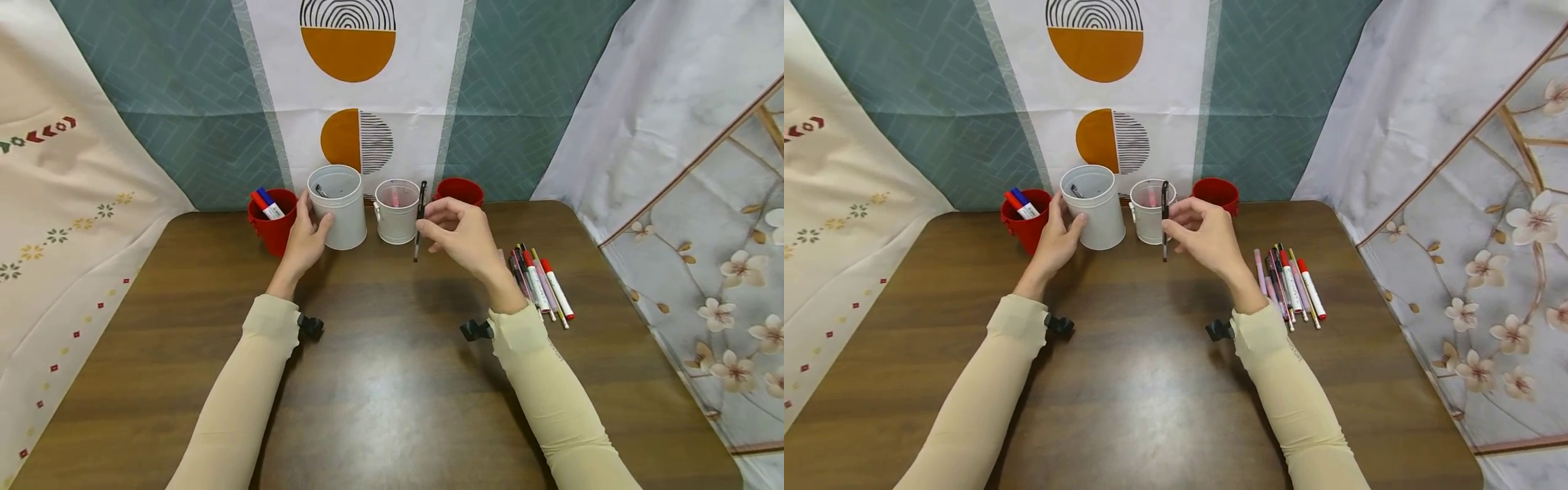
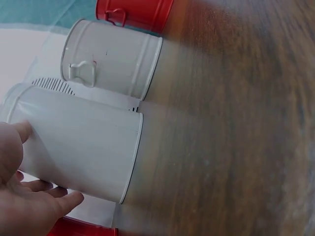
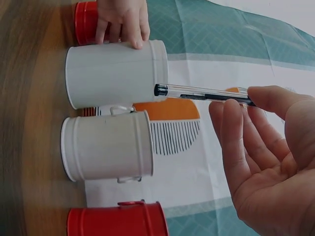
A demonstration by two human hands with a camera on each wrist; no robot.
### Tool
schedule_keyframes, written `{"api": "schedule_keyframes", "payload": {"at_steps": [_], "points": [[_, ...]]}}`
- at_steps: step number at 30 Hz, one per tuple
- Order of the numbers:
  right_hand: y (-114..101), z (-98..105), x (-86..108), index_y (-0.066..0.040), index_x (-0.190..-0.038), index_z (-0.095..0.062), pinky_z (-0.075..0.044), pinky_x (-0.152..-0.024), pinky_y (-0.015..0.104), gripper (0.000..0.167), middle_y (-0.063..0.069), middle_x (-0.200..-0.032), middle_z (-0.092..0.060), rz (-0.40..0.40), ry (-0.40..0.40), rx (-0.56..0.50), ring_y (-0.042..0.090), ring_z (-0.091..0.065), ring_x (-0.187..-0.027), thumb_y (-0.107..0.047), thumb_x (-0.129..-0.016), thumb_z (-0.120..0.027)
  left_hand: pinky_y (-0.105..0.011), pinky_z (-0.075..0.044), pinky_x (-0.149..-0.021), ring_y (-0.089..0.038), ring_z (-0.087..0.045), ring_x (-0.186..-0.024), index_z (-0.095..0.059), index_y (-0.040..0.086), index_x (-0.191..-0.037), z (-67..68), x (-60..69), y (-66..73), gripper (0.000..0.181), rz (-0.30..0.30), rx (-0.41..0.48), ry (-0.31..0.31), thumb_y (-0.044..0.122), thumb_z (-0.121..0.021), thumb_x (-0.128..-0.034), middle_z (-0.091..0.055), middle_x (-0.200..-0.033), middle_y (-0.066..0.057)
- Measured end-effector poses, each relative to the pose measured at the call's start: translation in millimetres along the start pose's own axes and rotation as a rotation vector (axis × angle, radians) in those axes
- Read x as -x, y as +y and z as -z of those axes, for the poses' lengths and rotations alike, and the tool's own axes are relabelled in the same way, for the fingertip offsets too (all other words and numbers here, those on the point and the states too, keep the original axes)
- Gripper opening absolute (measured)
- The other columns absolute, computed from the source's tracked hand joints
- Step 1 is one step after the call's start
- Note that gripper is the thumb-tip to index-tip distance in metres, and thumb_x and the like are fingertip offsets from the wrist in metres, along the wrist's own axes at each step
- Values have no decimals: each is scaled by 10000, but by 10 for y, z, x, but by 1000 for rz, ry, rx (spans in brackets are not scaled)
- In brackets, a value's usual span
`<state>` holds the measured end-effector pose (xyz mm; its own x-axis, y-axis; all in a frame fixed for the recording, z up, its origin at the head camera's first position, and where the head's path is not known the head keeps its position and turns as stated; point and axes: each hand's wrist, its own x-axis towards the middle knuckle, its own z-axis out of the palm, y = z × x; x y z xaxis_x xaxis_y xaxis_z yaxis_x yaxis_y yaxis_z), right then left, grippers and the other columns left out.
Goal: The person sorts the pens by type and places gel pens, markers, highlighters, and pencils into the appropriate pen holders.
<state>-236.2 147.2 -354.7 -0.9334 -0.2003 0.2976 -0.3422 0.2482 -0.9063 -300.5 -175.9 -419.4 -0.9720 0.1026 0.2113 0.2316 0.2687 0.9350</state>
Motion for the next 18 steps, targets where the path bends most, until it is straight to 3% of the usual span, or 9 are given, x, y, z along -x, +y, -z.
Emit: {"api": "schedule_keyframes", "payload": {"at_steps": [3,8,12,18], "points": [[-26,-34,-43,-29,-1130,-721,-651,-655,342,255,139,-1012,-775,26,6,9,202,-743,-784,-190,-956,-814,-560,-206,-1287,-344,-151,-1635,-51,49,-1699,-6,50,108,784,-17,2,2,120,-547,-1095,-137,-1771,-185],[-140,-115,-215,-43,-1094,-735,-646,-643,357,221,115,-969,-786,79,39,12,186,-744,-752,-180,-945,-823,-555,-234,-1283,-341,-170,-1633,-91,11,-1689,-17,48,138,772,-40,-27,10,119,-564,-1089,-167,-1763,-189],[-252,-226,-432,-48,-1077,-740,-649,-650,360,205,101,-962,-784,117,47,-15,240,-751,-786,-181,-943,-820,-553,-260,-1279,-347,-197,-1626,-111,13,-1689,-13,2,38,771,-39,-35,23,117,-581,-1086,-192,-1755,-193],[-400,-379,-756,-59,-1129,-725,-651,-672,326,215,96,-1018,-778,124,34,-40,344,-756,-837,-192,-973,-789,-531,-251,-1287,-281,-192,-1632,-119,123,-1709,-32,-97,-218,773,-57,-35,44,166,-584,-1094,-190,-1769,-103]]}}
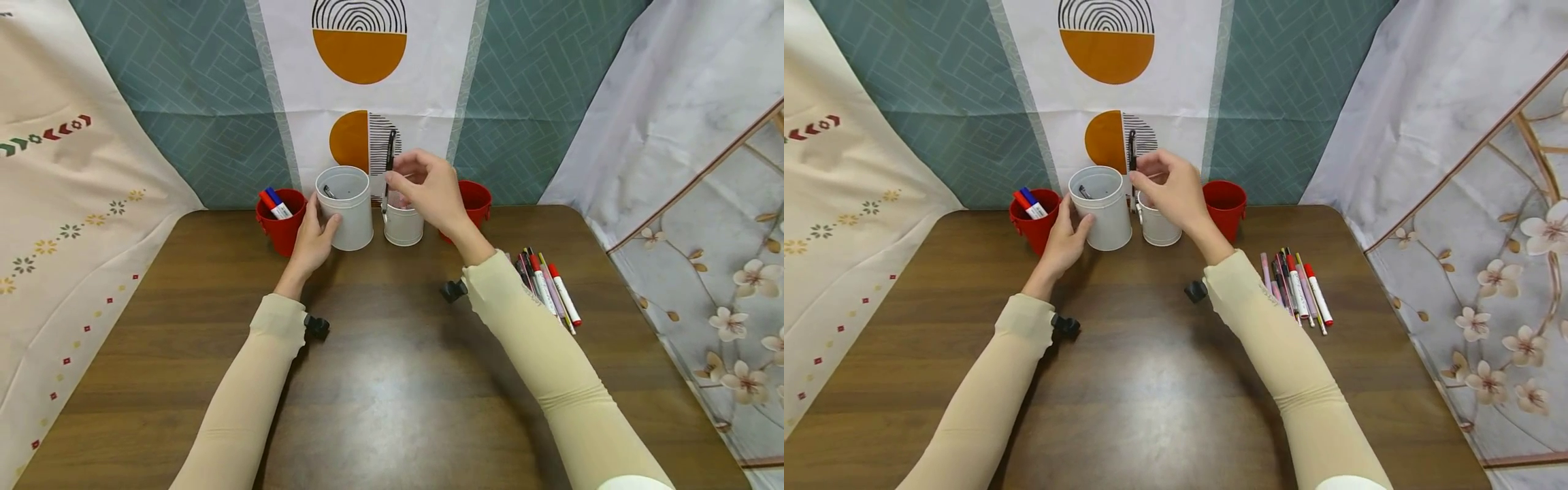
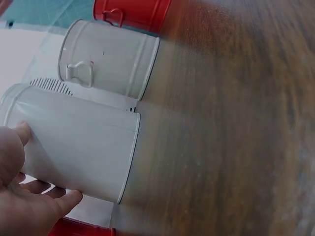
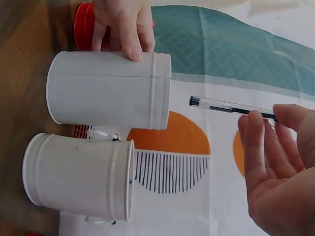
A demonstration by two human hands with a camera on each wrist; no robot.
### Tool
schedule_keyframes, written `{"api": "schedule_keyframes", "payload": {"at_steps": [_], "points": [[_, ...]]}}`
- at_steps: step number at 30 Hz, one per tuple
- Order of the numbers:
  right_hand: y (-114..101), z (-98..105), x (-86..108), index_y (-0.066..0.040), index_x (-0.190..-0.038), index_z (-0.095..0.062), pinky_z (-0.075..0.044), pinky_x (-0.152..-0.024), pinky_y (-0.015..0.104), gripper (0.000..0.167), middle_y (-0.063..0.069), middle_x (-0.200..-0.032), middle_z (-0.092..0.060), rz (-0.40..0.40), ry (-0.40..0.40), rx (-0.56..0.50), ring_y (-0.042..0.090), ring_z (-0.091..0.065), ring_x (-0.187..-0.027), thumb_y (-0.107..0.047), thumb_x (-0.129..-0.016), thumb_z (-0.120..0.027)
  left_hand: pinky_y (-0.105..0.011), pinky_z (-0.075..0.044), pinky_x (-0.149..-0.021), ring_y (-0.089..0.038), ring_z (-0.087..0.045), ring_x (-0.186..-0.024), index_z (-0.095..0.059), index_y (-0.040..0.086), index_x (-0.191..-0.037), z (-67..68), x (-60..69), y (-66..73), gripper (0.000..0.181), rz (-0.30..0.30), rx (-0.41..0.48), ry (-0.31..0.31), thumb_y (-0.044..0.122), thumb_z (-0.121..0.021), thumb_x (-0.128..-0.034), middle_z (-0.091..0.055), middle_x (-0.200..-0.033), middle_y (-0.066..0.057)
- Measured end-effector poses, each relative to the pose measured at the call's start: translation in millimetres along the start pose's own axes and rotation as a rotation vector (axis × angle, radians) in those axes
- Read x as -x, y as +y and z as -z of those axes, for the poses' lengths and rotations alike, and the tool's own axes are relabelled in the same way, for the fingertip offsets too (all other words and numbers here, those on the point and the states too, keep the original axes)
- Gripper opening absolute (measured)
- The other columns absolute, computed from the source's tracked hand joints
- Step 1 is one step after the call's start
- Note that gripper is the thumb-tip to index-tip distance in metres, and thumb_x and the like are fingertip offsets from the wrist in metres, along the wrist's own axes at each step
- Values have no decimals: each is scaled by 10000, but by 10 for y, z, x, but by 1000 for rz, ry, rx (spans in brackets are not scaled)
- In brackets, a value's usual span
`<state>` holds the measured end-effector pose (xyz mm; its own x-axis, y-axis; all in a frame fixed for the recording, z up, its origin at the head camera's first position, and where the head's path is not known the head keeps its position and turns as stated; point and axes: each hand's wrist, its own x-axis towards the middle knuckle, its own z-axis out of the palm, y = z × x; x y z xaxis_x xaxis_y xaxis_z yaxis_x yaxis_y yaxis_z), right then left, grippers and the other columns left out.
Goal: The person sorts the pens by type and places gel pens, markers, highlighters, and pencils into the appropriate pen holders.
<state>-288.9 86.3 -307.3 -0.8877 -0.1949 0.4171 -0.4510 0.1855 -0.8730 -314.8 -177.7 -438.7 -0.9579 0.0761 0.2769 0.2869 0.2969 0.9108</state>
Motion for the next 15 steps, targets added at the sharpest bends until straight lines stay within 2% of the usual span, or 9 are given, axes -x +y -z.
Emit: {"api": "schedule_keyframes", "payload": {"at_steps": [4,9,15], "points": [[-23,-105,-211,-74,-1165,-714,-653,-685,326,231,83,-1061,-764,-5,15,-1,316,-767,-888,-209,-988,-777,-524,-268,-1284,-254,-221,-1625,-147,147,-1707,9,-12,-45,766,-13,-15,11,184,-599,-1089,-224,-1760,-81],[5,-232,-441,-57,-1148,-710,-652,-693,328,207,91,-1045,-752,8,49,-17,263,-771,-867,-182,-993,-767,-509,-272,-1284,-262,-233,-1622,-152,135,-1705,8,-1,-47,764,-11,-24,15,194,-599,-1089,-231,-1758,-93],[81,-374,-627,-40,-1169,-705,-651,-718,318,202,94,-1024,-750,-8,43,-13,336,-759,-924,-151,-1005,-749,-524,-274,-1281,-282,-242,-1619,-150,132,-1705,-1,16,-33,778,-27,-19,19,158,-612,-1079,-237,-1754,-109]]}}
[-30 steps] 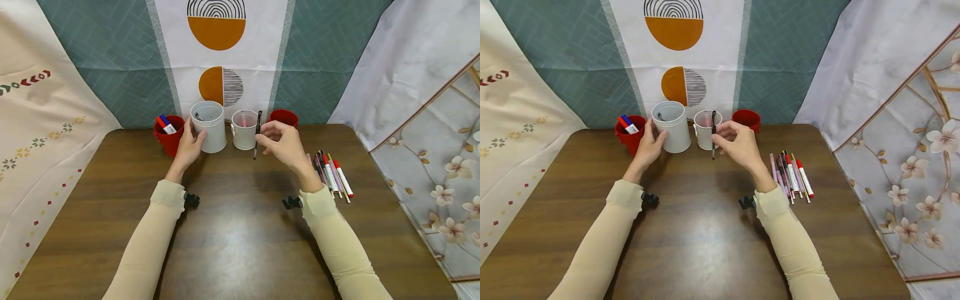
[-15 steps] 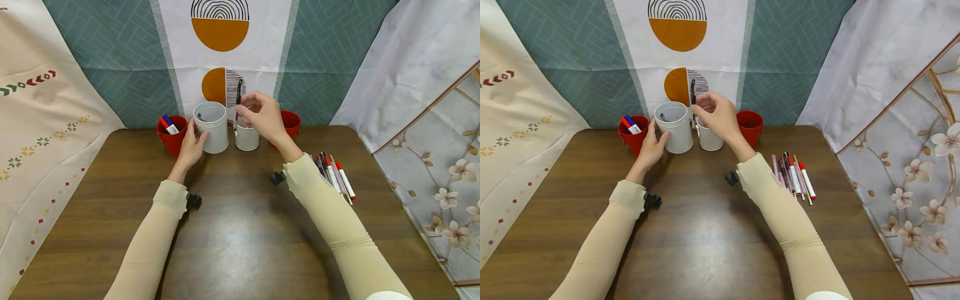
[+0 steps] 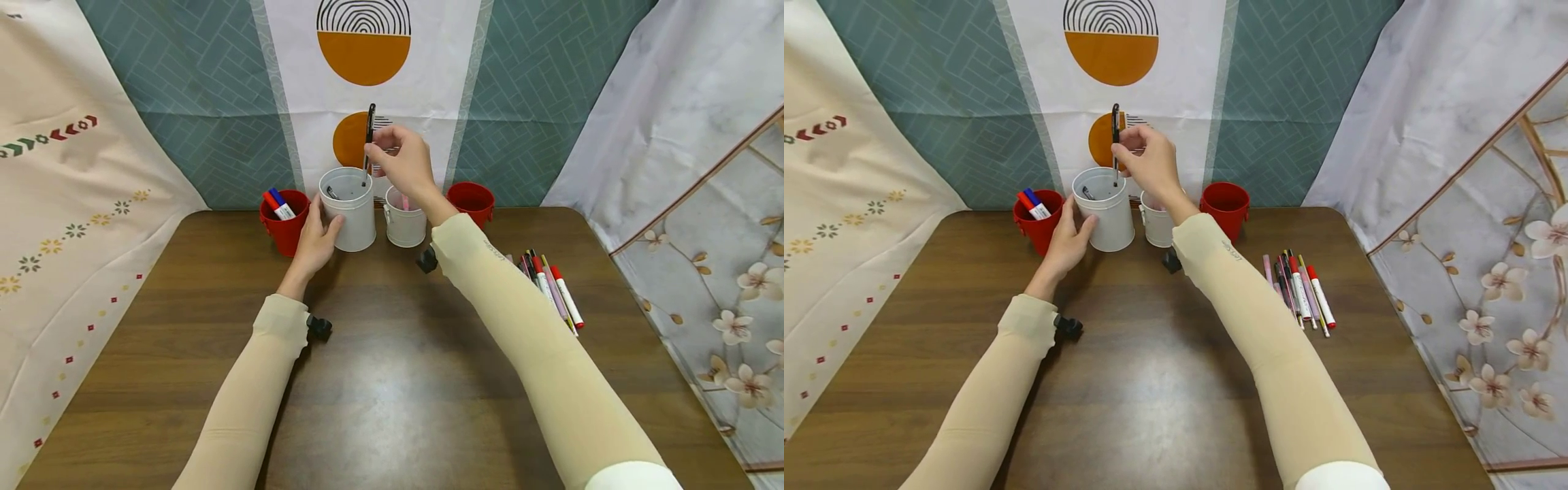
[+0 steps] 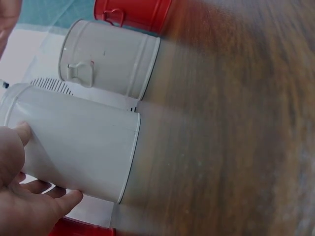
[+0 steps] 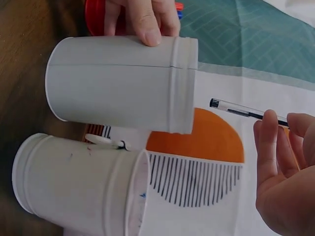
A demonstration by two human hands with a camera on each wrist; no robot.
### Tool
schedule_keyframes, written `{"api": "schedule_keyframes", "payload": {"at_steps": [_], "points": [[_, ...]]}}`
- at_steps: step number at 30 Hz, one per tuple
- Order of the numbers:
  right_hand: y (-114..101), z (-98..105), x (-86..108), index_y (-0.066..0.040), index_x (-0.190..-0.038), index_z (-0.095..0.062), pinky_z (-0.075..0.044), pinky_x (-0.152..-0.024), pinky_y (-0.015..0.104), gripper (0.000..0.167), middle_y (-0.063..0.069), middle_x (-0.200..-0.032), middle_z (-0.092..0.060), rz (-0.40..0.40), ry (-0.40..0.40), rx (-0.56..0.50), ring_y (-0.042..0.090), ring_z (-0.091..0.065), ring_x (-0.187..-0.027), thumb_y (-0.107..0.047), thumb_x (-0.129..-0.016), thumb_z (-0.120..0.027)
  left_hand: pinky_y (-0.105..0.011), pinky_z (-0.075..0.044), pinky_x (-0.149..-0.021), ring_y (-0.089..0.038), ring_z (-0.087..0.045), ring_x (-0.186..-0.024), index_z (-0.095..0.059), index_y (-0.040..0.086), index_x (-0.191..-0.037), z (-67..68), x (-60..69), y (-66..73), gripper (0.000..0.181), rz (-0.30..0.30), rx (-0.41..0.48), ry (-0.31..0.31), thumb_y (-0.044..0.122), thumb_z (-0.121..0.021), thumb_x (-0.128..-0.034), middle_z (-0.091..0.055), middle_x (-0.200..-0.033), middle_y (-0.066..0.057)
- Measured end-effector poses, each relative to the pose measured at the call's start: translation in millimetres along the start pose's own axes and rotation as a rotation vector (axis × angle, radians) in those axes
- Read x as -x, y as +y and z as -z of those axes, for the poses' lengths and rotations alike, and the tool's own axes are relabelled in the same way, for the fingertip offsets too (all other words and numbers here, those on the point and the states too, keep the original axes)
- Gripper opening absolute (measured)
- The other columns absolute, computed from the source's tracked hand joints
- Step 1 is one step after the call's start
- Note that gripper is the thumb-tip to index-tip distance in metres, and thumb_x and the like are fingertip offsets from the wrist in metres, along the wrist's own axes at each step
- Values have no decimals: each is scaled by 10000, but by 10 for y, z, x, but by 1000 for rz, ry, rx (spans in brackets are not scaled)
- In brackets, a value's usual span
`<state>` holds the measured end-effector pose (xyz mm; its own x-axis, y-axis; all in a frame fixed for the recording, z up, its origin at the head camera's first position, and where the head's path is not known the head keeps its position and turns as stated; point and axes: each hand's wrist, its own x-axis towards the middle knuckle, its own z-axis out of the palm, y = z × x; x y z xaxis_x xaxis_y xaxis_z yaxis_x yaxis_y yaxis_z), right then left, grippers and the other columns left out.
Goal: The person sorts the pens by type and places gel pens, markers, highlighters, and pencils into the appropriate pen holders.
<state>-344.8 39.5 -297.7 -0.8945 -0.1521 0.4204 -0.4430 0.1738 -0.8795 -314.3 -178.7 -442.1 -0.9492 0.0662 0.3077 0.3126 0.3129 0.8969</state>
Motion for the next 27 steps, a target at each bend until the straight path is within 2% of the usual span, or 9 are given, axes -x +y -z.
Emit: {"api": "schedule_keyframes", "payload": {"at_steps": [3,11,20,27], "points": [[34,-79,-35,-30,-1190,-697,-654,-726,337,217,108,-1026,-746,-16,-16,8,363,-751,-929,-137,-1007,-743,-539,-265,-1283,-288,-236,-1619,-146,134,-1705,1,0,10,790,-11,10,-2,157,-621,-1075,-233,-1753,-114],[141,-239,-47,-38,-1198,-696,-654,-710,329,215,98,-1039,-733,-89,-72,28,236,-750,-910,-134,-1011,-741,-502,-263,-1291,-274,-233,-1622,-133,127,-1707,14,-19,-8,757,-3,-21,-7,172,-576,-1096,-230,-1757,-112],[288,-297,-26,-41,-1184,-698,-633,-636,291,215,82,-1029,-741,-133,-113,129,285,-758,-894,-164,-1013,-741,-504,-246,-1298,-271,-224,-1625,-142,152,-1709,8,-20,-14,745,4,-28,-16,191,-570,-1100,-233,-1757,-96],[368,-324,-10,-53,-1177,-712,-630,-628,279,214,84,-1033,-743,-130,-104,145,264,-741,-807,-177,-1007,-750,-497,-241,-1302,-276,-222,-1625,-139,142,-1710,9,-24,-20,744,0,-33,-10,179,-566,-1100,-230,-1757,-105]]}}
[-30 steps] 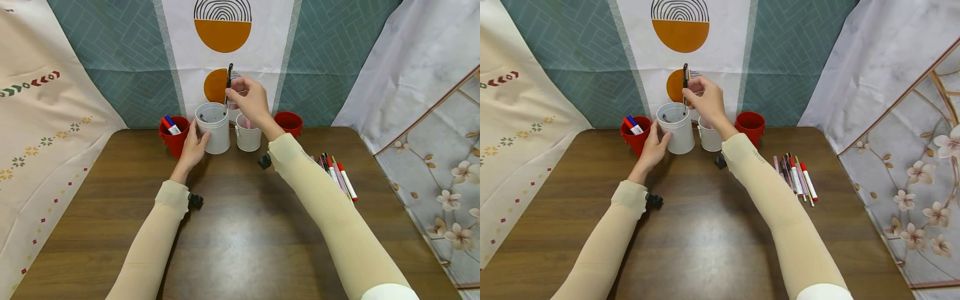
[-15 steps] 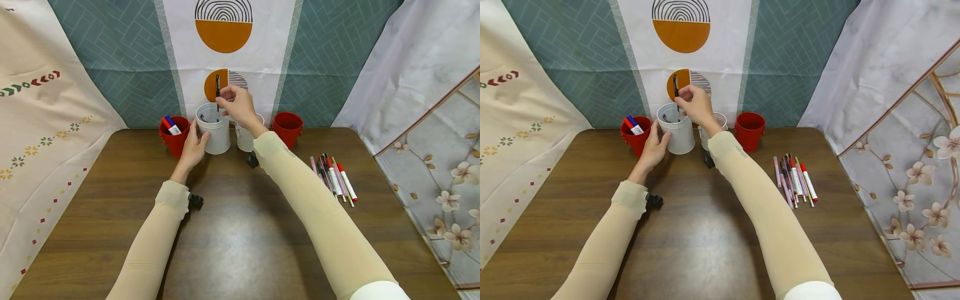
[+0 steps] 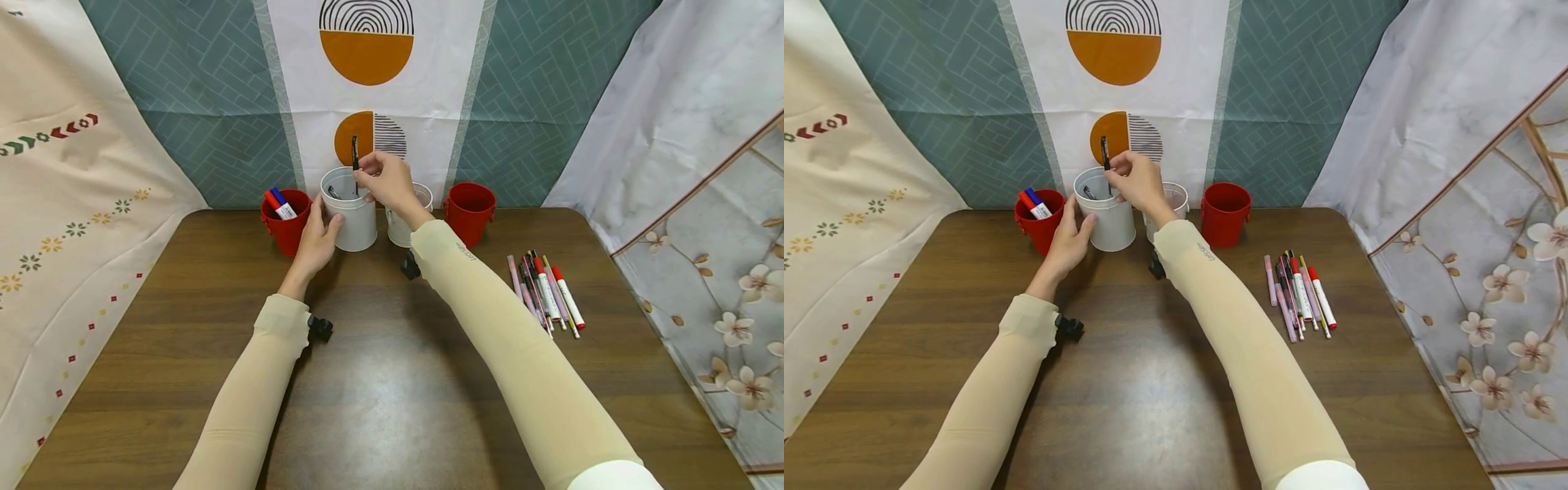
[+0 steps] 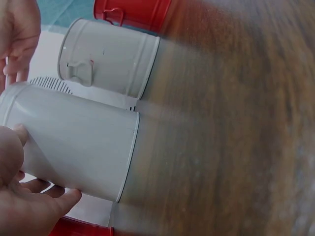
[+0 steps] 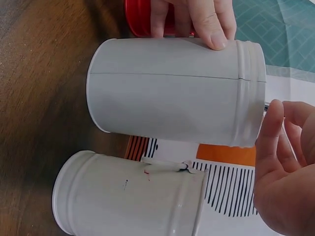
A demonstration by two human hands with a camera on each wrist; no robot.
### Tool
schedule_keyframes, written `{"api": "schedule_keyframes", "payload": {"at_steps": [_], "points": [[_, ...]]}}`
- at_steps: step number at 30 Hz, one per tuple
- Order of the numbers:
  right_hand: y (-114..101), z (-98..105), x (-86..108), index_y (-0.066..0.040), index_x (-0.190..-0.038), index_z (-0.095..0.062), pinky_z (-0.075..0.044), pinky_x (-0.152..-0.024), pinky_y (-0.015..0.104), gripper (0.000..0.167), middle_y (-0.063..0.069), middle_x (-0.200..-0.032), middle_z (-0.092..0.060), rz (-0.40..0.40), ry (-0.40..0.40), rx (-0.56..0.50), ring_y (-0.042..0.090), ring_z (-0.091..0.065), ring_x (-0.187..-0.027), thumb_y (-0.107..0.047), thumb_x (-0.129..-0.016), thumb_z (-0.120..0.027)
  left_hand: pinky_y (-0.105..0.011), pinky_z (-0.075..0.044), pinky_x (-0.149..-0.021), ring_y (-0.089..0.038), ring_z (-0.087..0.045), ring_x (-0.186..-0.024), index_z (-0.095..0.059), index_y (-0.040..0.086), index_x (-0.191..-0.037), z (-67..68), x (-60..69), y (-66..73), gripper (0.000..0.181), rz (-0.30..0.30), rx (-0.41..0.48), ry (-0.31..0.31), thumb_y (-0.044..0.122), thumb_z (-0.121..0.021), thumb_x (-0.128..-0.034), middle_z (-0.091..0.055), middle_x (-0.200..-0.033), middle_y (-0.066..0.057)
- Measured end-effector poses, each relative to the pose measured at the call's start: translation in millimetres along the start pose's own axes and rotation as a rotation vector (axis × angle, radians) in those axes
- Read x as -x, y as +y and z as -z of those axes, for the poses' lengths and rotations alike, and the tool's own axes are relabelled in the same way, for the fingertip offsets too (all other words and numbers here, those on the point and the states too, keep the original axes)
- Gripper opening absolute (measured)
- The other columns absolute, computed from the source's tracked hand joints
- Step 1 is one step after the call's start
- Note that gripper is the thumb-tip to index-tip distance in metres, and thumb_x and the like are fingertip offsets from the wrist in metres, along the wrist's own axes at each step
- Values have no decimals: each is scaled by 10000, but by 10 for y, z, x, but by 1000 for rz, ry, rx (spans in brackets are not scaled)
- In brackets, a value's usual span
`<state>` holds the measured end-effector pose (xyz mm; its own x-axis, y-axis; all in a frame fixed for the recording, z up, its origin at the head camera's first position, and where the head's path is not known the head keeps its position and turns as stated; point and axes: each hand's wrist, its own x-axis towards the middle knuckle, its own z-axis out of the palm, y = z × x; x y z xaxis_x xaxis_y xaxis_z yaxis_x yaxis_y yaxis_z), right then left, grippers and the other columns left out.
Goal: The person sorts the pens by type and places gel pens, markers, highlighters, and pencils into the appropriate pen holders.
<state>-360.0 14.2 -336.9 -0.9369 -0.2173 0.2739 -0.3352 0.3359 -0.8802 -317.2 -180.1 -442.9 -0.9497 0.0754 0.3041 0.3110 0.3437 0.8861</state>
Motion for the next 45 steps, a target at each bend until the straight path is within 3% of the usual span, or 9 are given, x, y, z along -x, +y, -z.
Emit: {"api": "schedule_keyframes", "payload": {"at_steps": [5,12,16,20,24,29,35,40,45], "points": [[6,-3,10,-46,-1155,-714,-634,-629,292,189,87,-1012,-753,8,2,-20,312,-746,-839,-146,-1000,-751,-484,-244,-1303,-271,-231,-1621,-141,126,-1707,-2,2,11,738,-13,-8,1,172,-561,-1102,-239,-1753,-112],[1,43,41,-6,-1158,-721,-642,-651,306,185,82,-987,-751,24,8,-36,190,-730,-821,-96,-997,-737,-475,-251,-1302,-270,-245,-1616,-150,115,-1704,-3,11,17,724,-14,-2,-2,170,-554,-1105,-253,-1747,-121],[-29,182,86,6,-1183,-720,-648,-672,312,199,92,-1013,-748,46,13,-27,257,-743,-892,-90,-1009,-709,-467,-251,-1302,-268,-248,-1616,-159,112,-1700,-7,10,13,721,-16,-4,0,163,-559,-1103,-258,-1745,-119],[-73,435,162,-30,-1164,-727,-655,-701,339,167,98,-1052,-752,75,7,16,292,-751,-930,-104,-1018,-694,-463,-243,-1305,-266,-239,-1619,-159,107,-1700,-13,12,16,725,-9,-6,-1,161,-563,-1101,-253,-1748,-115],[-121,805,272,-43,-1146,-739,-651,-695,323,161,103,-1075,-760,110,-34,137,328,-763,-926,-117,-1017,-676,-461,-242,-1306,-262,-237,-1620,-158,109,-1702,-16,4,12,727,-7,-11,2,172,-564,-1102,-250,-1750,-110],[-155,1318,472,-79,-1154,-766,-619,-676,226,195,84,-1113,-774,130,-53,352,254,-765,-866,-179,-1019,-667,-444,-231,-1311,-249,-229,-1622,-156,109,-1703,-6,4,16,728,-1,-17,7,191,-562,-1104,-242,-1754,-102],[-134,1841,786,-97,-1170,-761,-580,-650,174,206,80,-1141,-772,112,-27,454,226,-764,-785,-217,-1023,-680,-438,-221,-1315,-253,-241,-1617,-156,106,-1703,-11,4,23,727,-5,-21,10,193,-561,-1106,-249,-1751,-111],[-67,2108,1055,-114,-1139,-770,-511,-587,200,180,94,-1093,-787,85,-11,547,164,-734,-695,-218,-1017,-687,-429,-219,-1316,-251,-253,-1612,-154,101,-1702,-8,3,14,720,1,-21,8,182,-554,-1109,-259,-1746,-124],[57,2235,1269,-95,-1153,-769,-481,-570,221,204,137,-1074,-792,30,-34,622,102,-686,-609,-227,-1013,-701,-433,-228,-1313,-251,-259,-1610,-157,108,-1703,-9,1,10,719,5,-15,11,184,-553,-1109,-265,-1744,-120]]}}
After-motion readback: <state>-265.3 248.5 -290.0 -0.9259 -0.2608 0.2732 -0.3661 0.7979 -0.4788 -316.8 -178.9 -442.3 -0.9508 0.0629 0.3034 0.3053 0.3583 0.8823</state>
